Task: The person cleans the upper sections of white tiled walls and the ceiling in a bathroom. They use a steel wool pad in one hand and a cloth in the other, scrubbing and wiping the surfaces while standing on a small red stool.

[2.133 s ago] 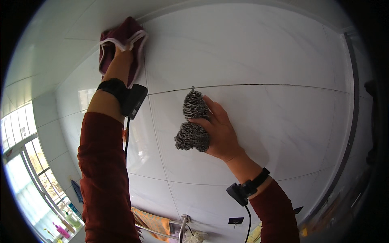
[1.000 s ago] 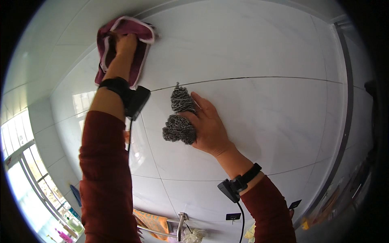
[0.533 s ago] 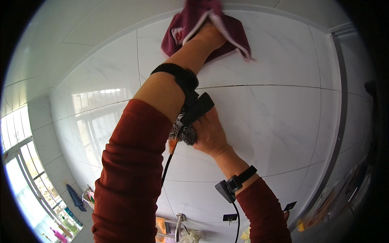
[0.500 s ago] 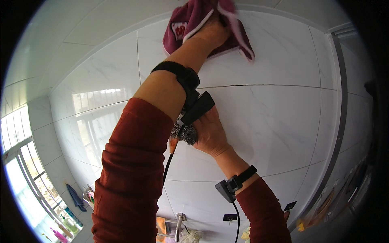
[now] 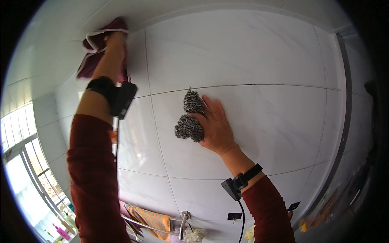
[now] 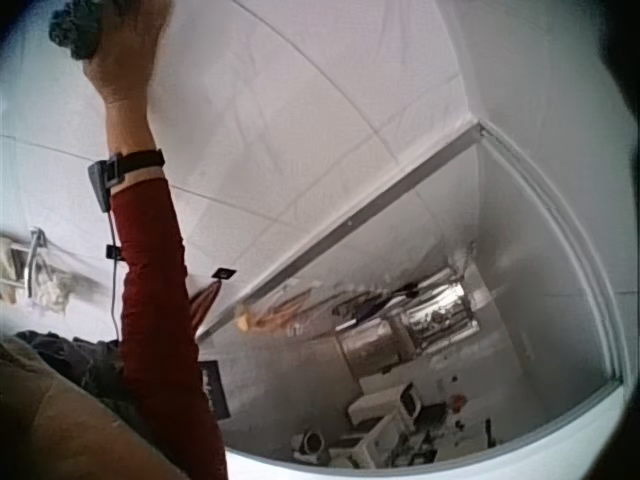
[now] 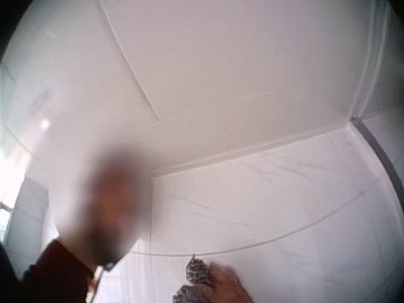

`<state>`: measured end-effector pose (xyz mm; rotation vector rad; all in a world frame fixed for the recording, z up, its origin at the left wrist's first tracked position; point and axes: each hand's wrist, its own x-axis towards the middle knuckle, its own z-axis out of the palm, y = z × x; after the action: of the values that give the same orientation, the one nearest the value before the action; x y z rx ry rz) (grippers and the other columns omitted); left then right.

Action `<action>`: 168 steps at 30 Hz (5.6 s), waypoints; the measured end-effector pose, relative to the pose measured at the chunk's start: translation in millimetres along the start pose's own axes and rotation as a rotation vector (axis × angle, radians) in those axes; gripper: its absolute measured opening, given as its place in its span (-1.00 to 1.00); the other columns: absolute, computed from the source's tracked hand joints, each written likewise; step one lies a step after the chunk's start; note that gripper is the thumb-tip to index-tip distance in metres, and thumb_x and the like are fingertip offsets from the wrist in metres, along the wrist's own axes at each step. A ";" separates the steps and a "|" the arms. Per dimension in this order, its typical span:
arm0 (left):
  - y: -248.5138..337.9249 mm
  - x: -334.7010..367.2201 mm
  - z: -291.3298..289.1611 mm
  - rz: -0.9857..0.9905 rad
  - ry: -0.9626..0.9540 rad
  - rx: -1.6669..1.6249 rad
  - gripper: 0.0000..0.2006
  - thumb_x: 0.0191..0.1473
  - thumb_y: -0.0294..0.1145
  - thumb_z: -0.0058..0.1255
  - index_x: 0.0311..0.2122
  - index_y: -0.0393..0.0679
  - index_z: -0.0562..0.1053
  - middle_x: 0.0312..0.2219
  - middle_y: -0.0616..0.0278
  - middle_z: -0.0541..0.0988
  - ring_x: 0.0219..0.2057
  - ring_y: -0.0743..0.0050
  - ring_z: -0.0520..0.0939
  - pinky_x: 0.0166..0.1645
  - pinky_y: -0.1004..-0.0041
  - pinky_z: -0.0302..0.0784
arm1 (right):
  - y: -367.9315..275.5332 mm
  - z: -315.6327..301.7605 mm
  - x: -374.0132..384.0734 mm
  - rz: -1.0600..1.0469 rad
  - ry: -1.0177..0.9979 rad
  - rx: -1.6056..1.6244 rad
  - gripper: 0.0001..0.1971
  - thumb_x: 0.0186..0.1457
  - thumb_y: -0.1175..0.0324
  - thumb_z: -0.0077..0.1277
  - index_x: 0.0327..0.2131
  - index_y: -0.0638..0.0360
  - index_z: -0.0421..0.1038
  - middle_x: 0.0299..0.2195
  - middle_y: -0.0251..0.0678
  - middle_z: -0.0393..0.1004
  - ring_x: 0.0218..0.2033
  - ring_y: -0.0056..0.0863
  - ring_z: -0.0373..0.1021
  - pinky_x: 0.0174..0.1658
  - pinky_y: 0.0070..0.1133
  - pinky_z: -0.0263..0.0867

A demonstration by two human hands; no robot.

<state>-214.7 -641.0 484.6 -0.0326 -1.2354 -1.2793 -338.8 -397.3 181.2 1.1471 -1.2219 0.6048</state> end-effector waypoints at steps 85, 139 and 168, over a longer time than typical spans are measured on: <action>-222.5 -301.5 -173.8 0.629 -0.290 0.500 -0.42 0.05 -0.39 0.01 0.21 -0.12 0.19 0.29 0.08 0.15 0.35 0.00 0.03 0.33 -0.11 -0.39 | -12.3 -187.8 55.8 0.357 0.086 -0.306 -0.58 -0.14 0.70 0.04 -0.13 0.17 0.34 0.05 -0.17 0.19 0.07 -0.19 0.26 0.06 -0.44 0.29; -239.1 -255.6 -130.8 0.687 -0.232 0.453 -0.29 -0.06 -0.07 0.12 0.20 -0.13 0.24 0.29 -0.23 0.02 0.33 -0.24 -0.02 0.28 -0.23 -0.54 | 60.7 20.6 243.0 0.087 0.155 -0.514 -0.44 -0.08 0.16 0.11 0.03 0.14 0.39 -0.03 -0.04 0.43 0.07 -0.05 0.28 0.16 -0.27 0.15; -242.2 -255.0 -133.1 0.589 -0.242 0.484 -0.29 -0.02 0.05 0.04 0.21 -0.05 0.23 0.33 -0.13 -0.06 0.36 -0.09 -0.05 0.30 -0.19 -0.56 | -28.8 146.0 320.0 -0.480 0.023 -0.844 -0.54 0.03 0.27 -0.03 0.06 0.02 0.33 -0.03 -0.17 0.45 0.05 -0.17 0.32 0.14 -0.22 0.14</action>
<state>-247.9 -639.0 110.1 -0.1913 -1.5682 -0.4612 -279.7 -605.3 460.1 0.6541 -0.9690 -0.2599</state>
